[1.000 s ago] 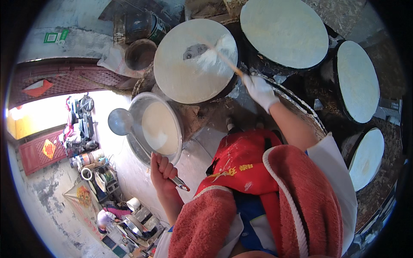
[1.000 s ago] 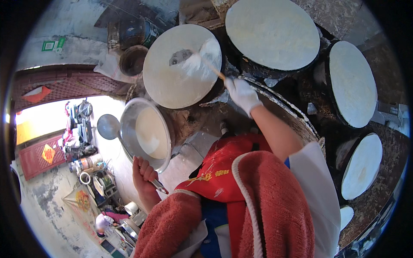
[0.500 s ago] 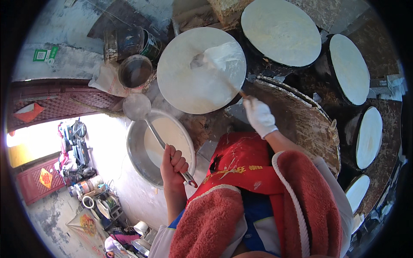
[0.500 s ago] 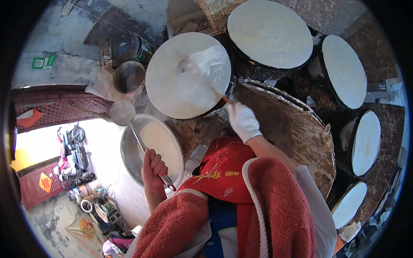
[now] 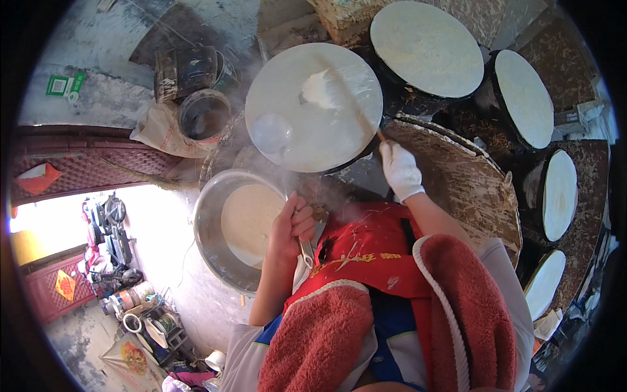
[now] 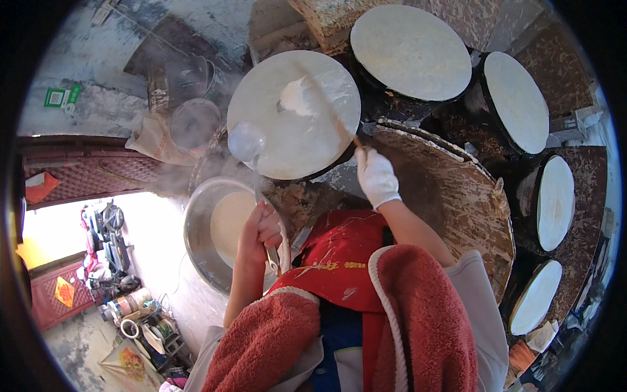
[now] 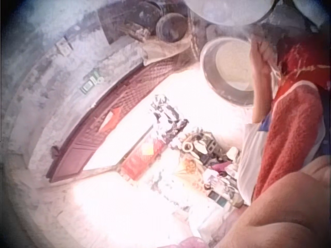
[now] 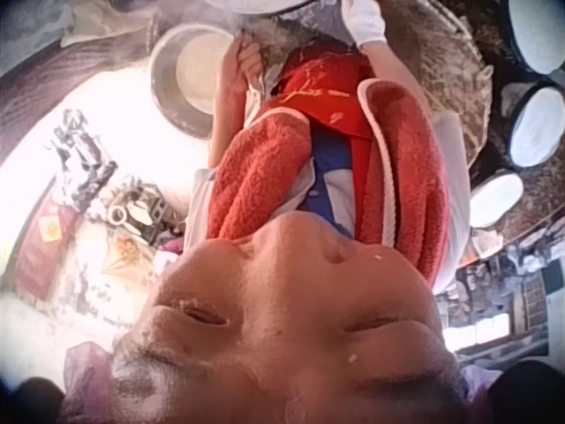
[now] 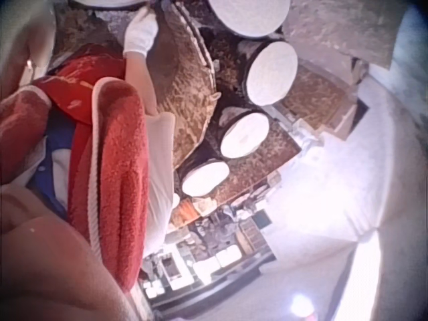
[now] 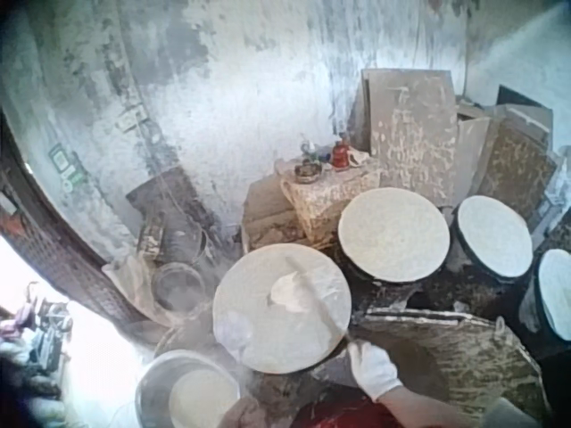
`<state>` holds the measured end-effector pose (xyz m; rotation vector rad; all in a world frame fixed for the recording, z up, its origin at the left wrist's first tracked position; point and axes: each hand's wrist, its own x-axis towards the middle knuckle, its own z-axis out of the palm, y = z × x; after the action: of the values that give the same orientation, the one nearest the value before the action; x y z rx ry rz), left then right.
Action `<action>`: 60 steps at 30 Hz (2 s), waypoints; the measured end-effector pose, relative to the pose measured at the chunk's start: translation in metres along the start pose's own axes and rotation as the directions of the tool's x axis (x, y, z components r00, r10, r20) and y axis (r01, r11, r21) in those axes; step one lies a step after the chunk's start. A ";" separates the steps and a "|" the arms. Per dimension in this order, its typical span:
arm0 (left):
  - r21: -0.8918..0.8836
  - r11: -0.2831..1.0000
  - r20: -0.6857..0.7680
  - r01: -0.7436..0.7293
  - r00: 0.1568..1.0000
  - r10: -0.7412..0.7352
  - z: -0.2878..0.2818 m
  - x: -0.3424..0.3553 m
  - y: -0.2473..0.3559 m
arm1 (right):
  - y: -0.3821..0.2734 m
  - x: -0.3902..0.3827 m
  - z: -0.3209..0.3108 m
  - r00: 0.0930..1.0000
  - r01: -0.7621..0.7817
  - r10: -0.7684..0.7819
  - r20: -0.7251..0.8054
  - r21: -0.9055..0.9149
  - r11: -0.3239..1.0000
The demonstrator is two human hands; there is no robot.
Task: The person ladles batter onto a hot griddle, spreads it into a thin circle using a wooden spreader, flips the crepe, and stacks the finished crepes. The process is repeated continuously across multiple griddles.
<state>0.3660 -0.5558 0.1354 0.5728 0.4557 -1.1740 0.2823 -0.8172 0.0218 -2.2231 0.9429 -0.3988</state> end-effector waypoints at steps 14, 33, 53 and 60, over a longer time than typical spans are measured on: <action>0.236 0.966 -0.116 -0.110 0.983 0.140 -0.010 0.051 0.045 | -0.018 -0.004 -0.017 0.991 0.025 -0.024 0.135 -0.009 1.000; -0.316 0.946 0.017 0.071 0.997 -0.069 0.017 0.070 0.029 | -0.046 -0.050 0.018 0.657 -0.614 0.221 0.721 0.341 0.712; 0.208 0.938 0.326 0.275 0.885 -0.332 0.049 0.000 -0.012 | 0.051 -0.145 -0.106 0.944 -0.319 0.263 0.198 0.344 0.883; 0.239 0.681 0.153 0.692 0.666 -0.730 0.098 0.046 -0.150 | 0.159 -0.268 -0.196 0.687 -0.505 0.686 -0.241 0.520 0.688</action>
<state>0.2431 -0.6926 0.1562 0.3771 0.3867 -2.0422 -0.0840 -0.7958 0.0494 -1.3254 1.5978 -0.6959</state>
